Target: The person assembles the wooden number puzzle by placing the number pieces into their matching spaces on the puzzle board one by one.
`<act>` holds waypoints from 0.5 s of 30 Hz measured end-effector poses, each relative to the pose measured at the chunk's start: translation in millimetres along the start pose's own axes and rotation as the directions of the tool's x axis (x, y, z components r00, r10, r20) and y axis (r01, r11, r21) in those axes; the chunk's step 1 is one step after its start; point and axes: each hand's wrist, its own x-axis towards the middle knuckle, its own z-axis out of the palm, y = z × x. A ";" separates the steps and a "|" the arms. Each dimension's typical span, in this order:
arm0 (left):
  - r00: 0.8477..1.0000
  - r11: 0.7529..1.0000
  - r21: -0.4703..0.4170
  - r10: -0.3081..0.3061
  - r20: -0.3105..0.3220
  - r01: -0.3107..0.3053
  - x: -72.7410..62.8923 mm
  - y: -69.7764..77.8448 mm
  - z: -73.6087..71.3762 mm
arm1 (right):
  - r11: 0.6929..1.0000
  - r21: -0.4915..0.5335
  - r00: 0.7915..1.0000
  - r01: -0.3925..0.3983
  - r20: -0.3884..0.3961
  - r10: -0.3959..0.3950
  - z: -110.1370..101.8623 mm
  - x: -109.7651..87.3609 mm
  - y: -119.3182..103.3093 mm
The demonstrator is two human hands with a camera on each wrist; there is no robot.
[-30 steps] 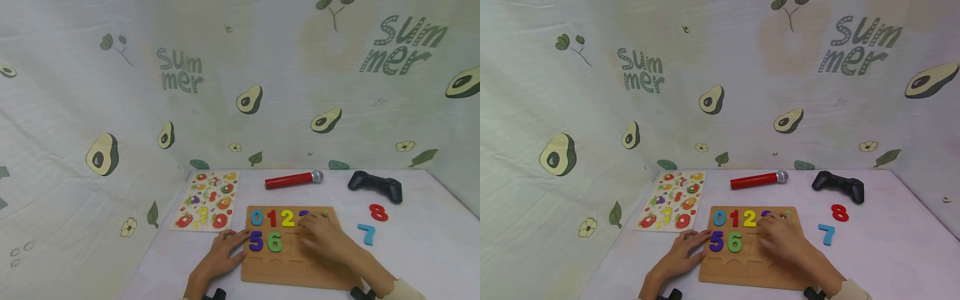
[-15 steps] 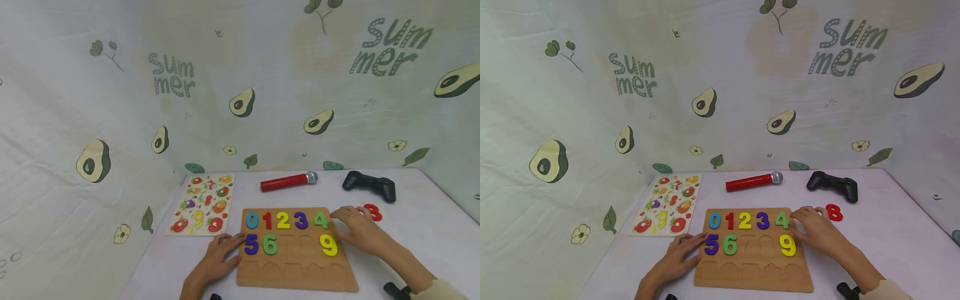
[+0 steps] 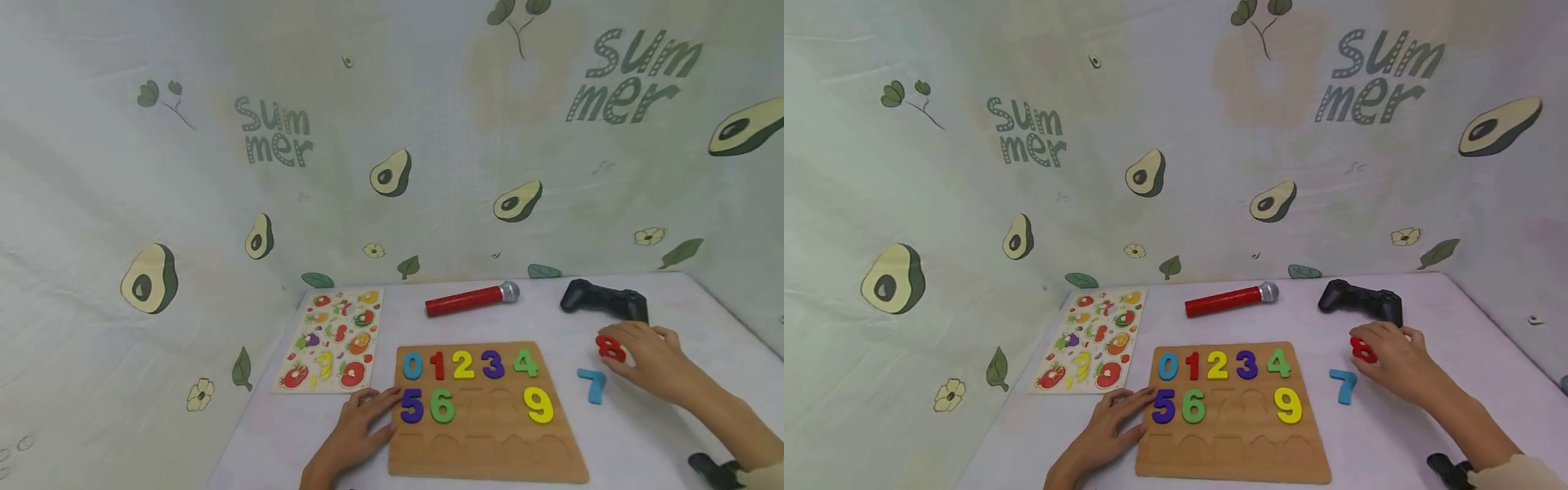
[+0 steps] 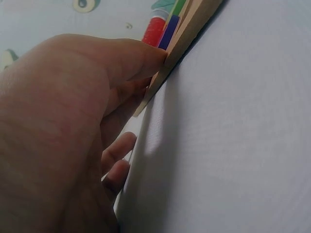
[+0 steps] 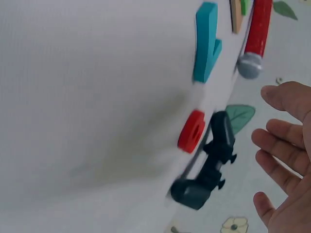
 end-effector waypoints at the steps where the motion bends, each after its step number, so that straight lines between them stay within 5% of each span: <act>1: 1.000 1.000 -0.002 -0.002 -0.006 0.002 -1.6 0.4 0.1 | 1.000 -0.004 1.000 -0.007 0.003 0.007 -1.8 0.6 6.7; 7: 1.000 1.000 -0.006 -0.003 -0.021 0.003 -8.8 1.0 -4.8 | 0.999 0.032 0.998 -0.037 0.048 0.035 4.0 5.2 31.0; 15: 1.000 1.000 -0.025 0.000 -0.007 0.000 0.4 1.2 0.7 | 0.994 0.054 0.989 -0.099 0.120 0.091 17.5 9.0 48.1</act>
